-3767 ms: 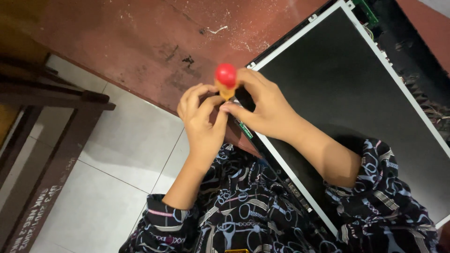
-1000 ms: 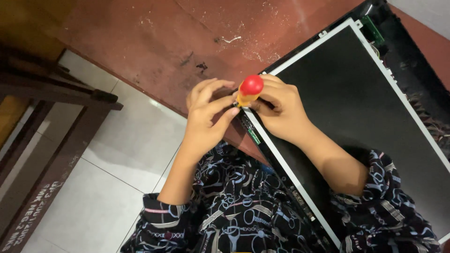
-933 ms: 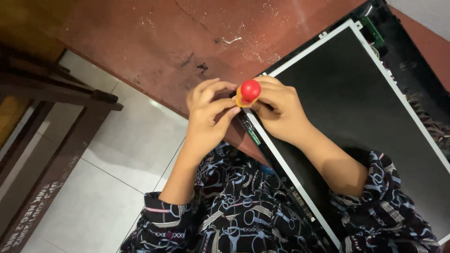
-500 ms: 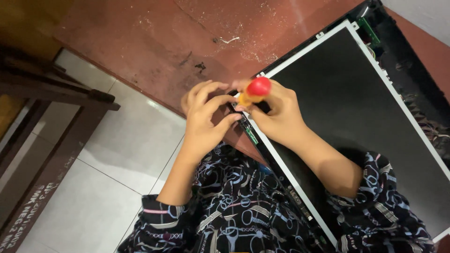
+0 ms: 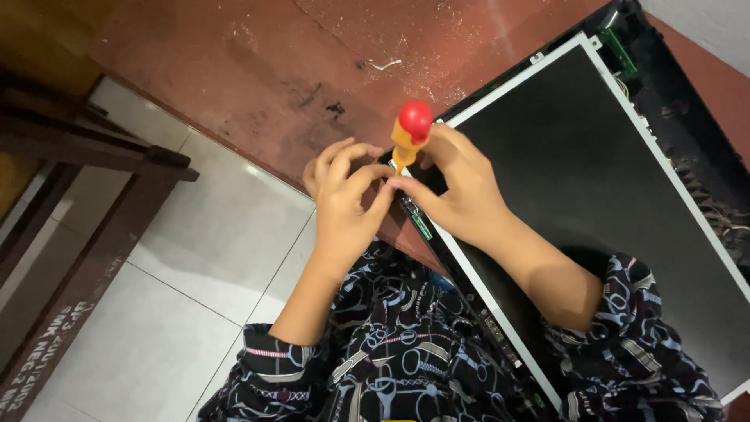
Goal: Repairing a laptop screen by using a screwdriver to manage the fasteners on the frame.
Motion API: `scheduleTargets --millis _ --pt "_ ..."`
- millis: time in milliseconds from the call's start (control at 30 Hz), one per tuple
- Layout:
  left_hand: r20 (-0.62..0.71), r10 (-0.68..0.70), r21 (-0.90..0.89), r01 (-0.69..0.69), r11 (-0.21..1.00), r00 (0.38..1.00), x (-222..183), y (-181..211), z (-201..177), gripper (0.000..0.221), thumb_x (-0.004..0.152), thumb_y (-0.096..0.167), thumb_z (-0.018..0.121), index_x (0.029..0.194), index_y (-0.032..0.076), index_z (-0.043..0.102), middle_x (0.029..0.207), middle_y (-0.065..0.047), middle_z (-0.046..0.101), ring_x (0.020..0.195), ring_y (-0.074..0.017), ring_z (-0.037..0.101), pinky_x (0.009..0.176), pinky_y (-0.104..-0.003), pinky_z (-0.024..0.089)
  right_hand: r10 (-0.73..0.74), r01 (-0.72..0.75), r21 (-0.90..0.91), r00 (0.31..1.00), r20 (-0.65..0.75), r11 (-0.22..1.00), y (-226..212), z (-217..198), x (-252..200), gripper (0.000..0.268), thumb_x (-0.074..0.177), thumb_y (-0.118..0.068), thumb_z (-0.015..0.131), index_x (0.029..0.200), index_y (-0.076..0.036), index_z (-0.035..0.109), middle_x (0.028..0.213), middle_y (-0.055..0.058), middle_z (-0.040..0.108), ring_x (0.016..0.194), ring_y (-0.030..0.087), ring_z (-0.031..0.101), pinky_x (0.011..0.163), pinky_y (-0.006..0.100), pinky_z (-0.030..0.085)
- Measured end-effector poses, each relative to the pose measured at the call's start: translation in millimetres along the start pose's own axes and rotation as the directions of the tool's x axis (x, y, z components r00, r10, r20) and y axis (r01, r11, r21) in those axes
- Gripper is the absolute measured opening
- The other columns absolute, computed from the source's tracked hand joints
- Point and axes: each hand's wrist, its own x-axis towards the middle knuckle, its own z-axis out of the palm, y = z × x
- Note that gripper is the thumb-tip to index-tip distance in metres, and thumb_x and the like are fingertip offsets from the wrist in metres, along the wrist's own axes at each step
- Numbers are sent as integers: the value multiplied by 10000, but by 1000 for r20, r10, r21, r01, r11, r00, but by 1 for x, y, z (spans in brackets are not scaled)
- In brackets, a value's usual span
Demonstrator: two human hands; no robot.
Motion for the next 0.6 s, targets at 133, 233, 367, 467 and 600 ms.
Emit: scheduleTargets --millis 133,233,367,467,600 --pt "-14 14 43 -14 999 1000 1 0 1 119 897 309 812 910 236 719 1158 64 654 1269 -248 506 1084 -467 243 57 -57 76 998 1 995 -5 -5 1 280 881 -68 845 1124 -5 721 962 126 709 813 298 726 790 369 582" --pt "-8 15 38 -15 999 1000 2 -4 1 140 870 289 829 906 226 710 1160 53 656 1274 -264 508 1083 -488 230 48 -48 40 999 -4 998 -11 -7 5 241 904 -78 831 1097 15 720 904 141 693 766 335 725 735 385 577" --pt "1 13 -28 -13 1000 1000 0 -10 2 182 861 278 848 880 189 690 1158 34 657 1267 -283 518 1078 -488 256 116 -119 50 992 57 992 -21 -8 10 146 942 -52 761 1041 30 694 852 155 701 766 347 732 700 392 576" --pt "3 2 -102 -1 995 1000 -1 -11 3 179 865 224 851 887 159 686 1160 9 660 1261 -313 520 1090 -497 285 123 -126 43 990 64 991 -19 -9 10 136 941 -52 754 1032 30 694 842 165 702 796 366 745 703 401 578" --pt "14 67 -130 -65 989 998 7 -2 -6 153 885 215 837 903 153 698 1164 2 670 1252 -330 525 1101 -506 305 181 -176 127 983 -25 976 -4 -9 0 247 906 -19 789 1127 35 692 856 164 723 792 294 747 740 385 585"
